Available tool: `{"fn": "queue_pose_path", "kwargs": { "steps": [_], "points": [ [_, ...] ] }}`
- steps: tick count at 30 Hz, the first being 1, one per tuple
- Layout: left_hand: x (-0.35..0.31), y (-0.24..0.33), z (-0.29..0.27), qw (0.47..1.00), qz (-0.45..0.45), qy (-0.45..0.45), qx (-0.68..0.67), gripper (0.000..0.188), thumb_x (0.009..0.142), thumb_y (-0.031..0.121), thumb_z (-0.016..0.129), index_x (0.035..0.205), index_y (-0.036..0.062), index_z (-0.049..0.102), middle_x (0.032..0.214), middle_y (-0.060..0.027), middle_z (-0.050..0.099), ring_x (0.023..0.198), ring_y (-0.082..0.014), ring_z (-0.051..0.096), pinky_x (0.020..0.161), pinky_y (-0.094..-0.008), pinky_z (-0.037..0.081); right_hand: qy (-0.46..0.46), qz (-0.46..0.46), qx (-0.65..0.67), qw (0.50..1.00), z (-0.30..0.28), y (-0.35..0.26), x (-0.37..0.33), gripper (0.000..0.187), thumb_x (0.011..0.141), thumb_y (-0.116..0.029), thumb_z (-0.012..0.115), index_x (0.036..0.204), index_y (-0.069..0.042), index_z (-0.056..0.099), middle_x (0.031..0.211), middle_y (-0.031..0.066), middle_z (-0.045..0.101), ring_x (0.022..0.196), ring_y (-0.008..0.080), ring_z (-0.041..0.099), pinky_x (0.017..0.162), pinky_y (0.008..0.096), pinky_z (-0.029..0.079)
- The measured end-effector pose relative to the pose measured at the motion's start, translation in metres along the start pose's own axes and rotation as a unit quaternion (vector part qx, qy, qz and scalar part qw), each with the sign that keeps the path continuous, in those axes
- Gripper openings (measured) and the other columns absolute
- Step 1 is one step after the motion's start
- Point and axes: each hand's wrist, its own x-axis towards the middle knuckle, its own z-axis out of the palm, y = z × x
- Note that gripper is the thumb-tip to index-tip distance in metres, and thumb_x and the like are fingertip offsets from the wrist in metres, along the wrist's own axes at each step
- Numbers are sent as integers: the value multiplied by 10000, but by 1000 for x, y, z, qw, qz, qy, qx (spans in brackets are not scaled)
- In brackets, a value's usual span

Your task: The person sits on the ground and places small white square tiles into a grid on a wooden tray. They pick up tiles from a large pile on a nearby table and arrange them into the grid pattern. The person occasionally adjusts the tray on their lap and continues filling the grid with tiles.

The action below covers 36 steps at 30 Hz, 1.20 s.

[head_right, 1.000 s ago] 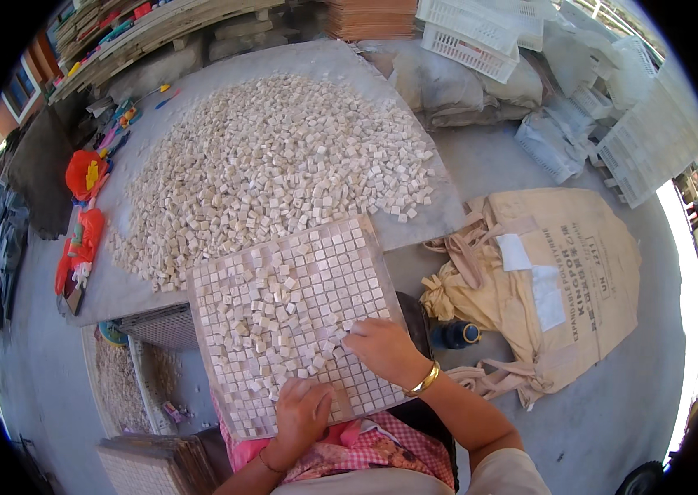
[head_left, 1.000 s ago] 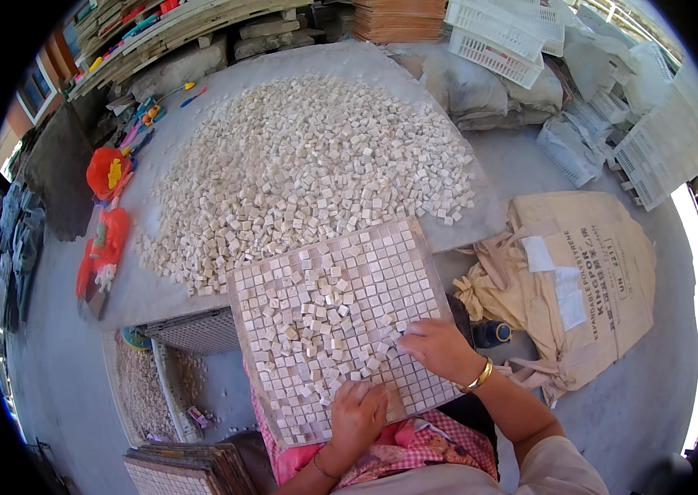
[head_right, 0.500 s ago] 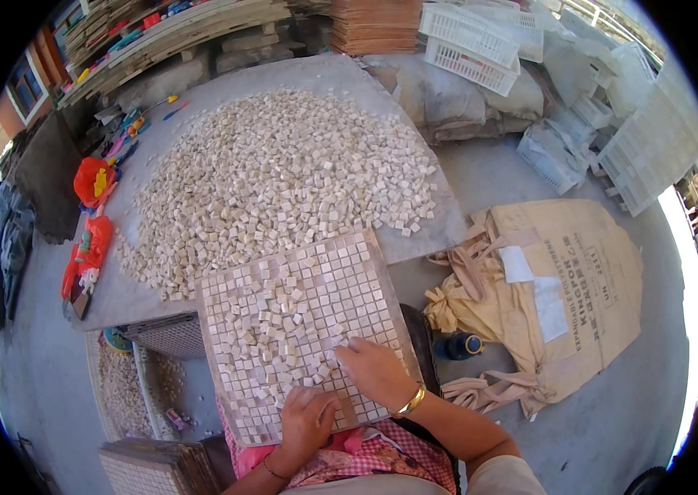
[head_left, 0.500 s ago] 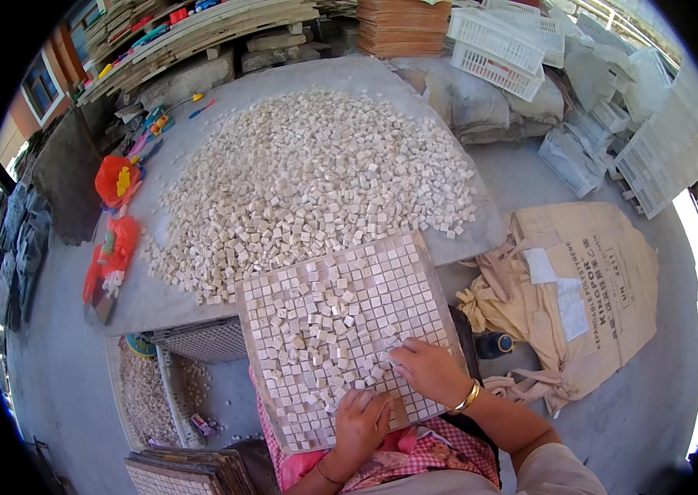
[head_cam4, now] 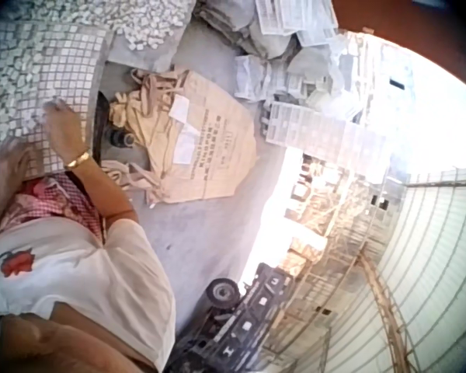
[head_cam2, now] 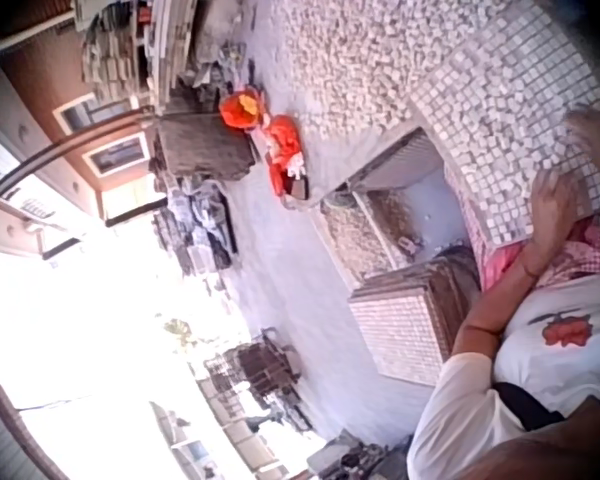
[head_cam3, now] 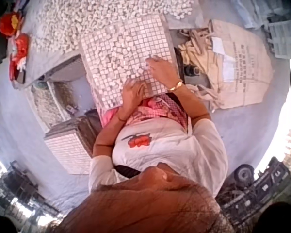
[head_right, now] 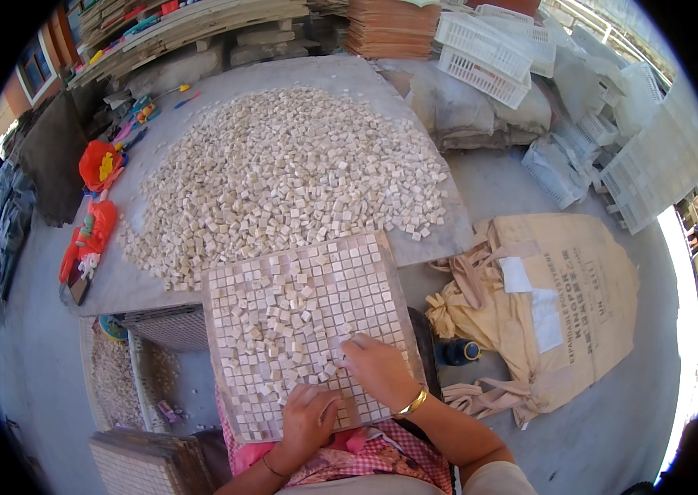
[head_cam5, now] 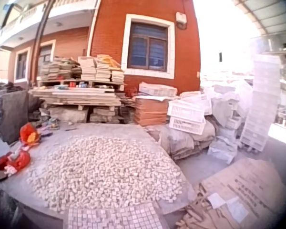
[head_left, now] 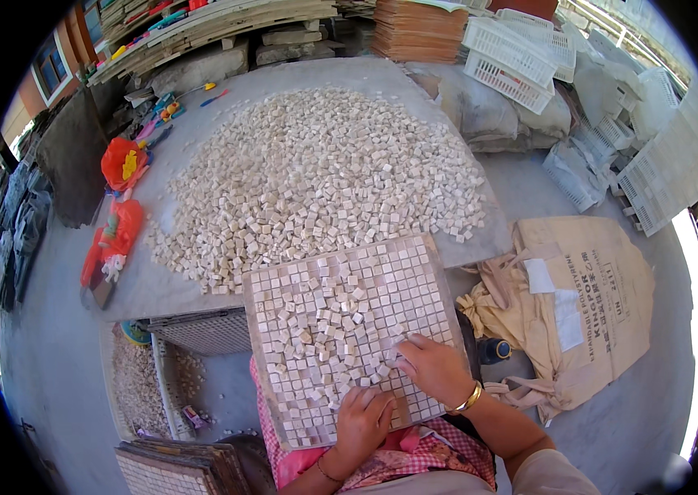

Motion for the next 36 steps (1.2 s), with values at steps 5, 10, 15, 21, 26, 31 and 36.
{"fn": "queue_pose_path", "kwargs": {
  "steps": [5,10,15,21,26,31,36],
  "points": [
    [0,-3,-2,1000,0,1,-11,126,726,39,666,847,51,634,803,-79,593,758,-268,547,678,-364,458,8,-10,-6,1000,11,3,5,218,789,-182,654,978,-89,598,868,89,574,735,291,606,618,386,495],
    [0,-4,-3,1000,-6,7,-16,136,725,36,664,857,49,634,806,-77,596,766,-266,549,687,-363,462,24,-22,-15,999,10,-1,15,176,784,-127,620,950,-77,589,833,87,545,761,287,590,639,386,486],
    [-1,-8,-4,1000,-4,8,-26,134,728,31,662,856,40,628,803,-79,595,764,-266,547,690,-364,460,19,-38,-37,998,13,3,21,156,787,-114,623,937,-71,608,853,89,558,799,286,587,675,382,487],
    [-2,-13,-1,999,2,23,-32,120,733,29,665,844,36,622,786,-82,592,750,-266,544,678,-364,457,8,-70,-71,995,13,5,30,61,756,-111,583,781,-58,565,787,84,504,756,277,569,628,390,478],
    [-2,-12,-2,999,-7,29,-40,107,721,16,674,810,40,619,781,-81,605,731,-274,551,662,-373,455,18,-49,-40,998,10,8,41,59,774,-117,593,762,-67,565,776,88,504,730,288,560,628,397,471],
    [-1,-12,-1,999,-4,26,-33,105,719,16,675,804,43,620,780,-80,605,731,-273,553,664,-376,456,-61,-84,-28,994,1,16,48,68,794,-134,608,780,-69,591,785,86,524,739,288,566,646,390,474],
    [-1,-12,-4,1000,3,26,-14,117,724,38,676,829,33,624,799,-82,599,756,-272,553,689,-371,461,30,-120,3,992,-22,29,49,108,806,-158,624,871,-72,633,867,80,579,775,280,586,675,370,484]
  ]
}}
